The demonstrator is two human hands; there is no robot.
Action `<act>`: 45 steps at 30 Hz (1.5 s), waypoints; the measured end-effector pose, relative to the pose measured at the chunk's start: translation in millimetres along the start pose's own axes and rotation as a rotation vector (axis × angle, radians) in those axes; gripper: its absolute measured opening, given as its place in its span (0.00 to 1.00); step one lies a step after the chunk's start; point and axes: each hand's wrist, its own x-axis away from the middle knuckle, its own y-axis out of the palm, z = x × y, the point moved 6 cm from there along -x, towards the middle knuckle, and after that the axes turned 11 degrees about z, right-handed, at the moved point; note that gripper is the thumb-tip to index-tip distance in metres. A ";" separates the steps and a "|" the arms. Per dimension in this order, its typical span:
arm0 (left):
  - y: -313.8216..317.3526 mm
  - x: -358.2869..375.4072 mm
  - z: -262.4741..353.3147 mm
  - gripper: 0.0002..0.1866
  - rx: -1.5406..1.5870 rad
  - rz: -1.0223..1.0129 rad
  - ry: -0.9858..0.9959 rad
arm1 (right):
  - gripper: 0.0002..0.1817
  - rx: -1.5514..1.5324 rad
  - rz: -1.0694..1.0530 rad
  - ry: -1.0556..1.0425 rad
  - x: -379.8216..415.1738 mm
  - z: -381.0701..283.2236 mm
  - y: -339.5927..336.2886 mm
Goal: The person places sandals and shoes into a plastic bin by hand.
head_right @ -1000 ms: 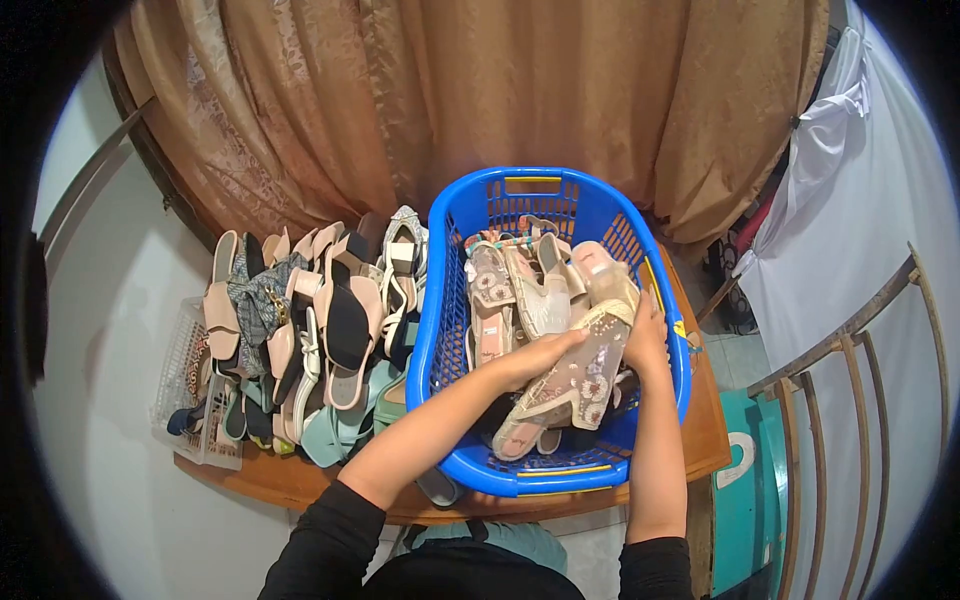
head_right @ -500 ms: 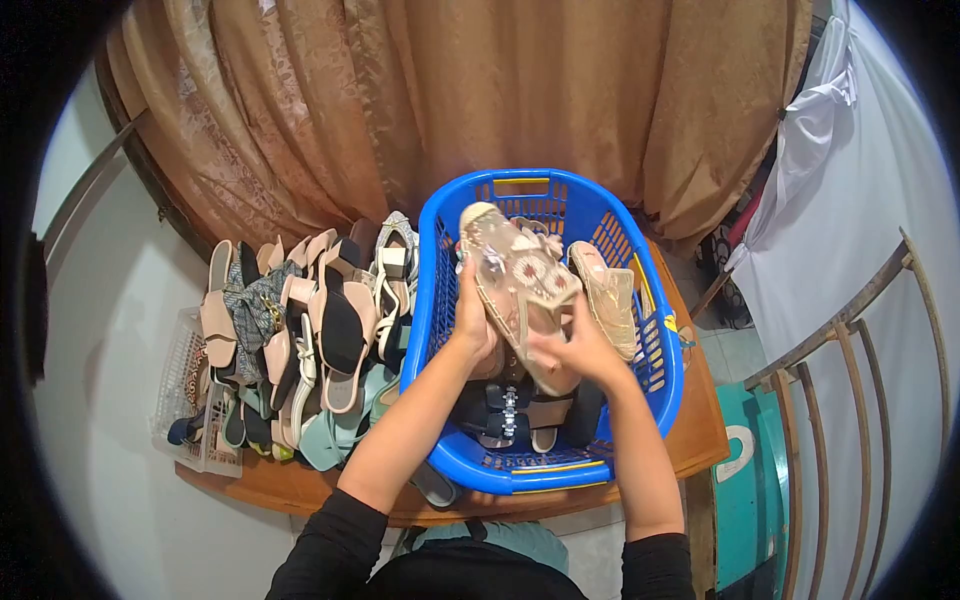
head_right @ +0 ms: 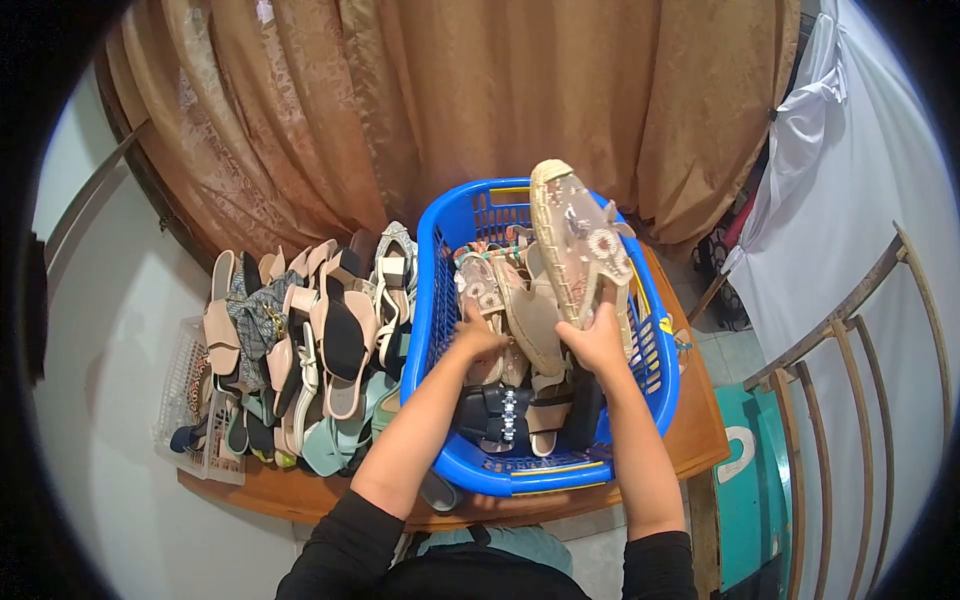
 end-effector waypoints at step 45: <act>-36.9 64.2 46.1 0.29 1.422 -1.089 -0.244 | 0.25 0.357 0.020 -0.855 21.4 -65.8 -3.4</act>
